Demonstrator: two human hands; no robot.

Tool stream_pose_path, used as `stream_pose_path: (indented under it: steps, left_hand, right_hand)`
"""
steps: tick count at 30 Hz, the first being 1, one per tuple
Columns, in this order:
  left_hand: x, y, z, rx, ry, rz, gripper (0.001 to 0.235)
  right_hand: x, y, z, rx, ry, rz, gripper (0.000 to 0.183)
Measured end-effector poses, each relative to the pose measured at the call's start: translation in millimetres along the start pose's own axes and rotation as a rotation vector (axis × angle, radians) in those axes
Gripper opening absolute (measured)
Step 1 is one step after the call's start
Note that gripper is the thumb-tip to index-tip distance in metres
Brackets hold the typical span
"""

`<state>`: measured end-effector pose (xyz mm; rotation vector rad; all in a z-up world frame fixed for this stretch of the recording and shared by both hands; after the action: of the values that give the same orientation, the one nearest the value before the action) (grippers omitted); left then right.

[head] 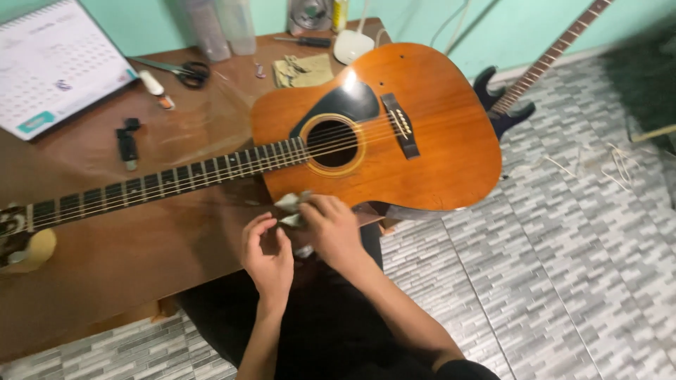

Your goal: The person cleans an acoustic guitar resting on a table using a cloth. They wipe the body, soundhole, and fretboard of the guitar.

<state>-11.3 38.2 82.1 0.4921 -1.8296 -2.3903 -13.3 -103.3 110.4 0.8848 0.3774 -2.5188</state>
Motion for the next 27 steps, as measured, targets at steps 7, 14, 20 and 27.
stream_pose_path:
  steps: [7, 14, 20, 27]
  left_hand:
    - [12, 1, -38, -0.090, -0.168, -0.223, 0.017]
    - [14, -2, -44, -0.127, -0.075, -0.323, 0.012]
    - [13, -1, -38, -0.149, -0.111, -0.272, 0.009]
    - [13, -5, -40, -0.140, -0.101, -0.247, 0.010]
  right_hand:
    - [173, 215, 95, 0.414, 0.012, -0.386, 0.008]
    - [92, 206, 93, -0.033, -0.096, -0.659, 0.031]
    - [71, 232, 59, 0.143, -0.313, -0.457, 0.042]
    - [-22, 328, 17, -0.158, -0.259, -0.353, 0.025]
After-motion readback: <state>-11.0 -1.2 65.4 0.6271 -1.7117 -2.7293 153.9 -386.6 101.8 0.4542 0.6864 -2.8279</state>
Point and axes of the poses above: each hand's wrist, its own x-axis away from the middle knuckle, its own z-axis out of the back of the hand, y = z × x, the point moved 4 cm from there along -x, towards the middle knuckle, and after that the axes turned 15 degrees about z, right-handed, at the moved point
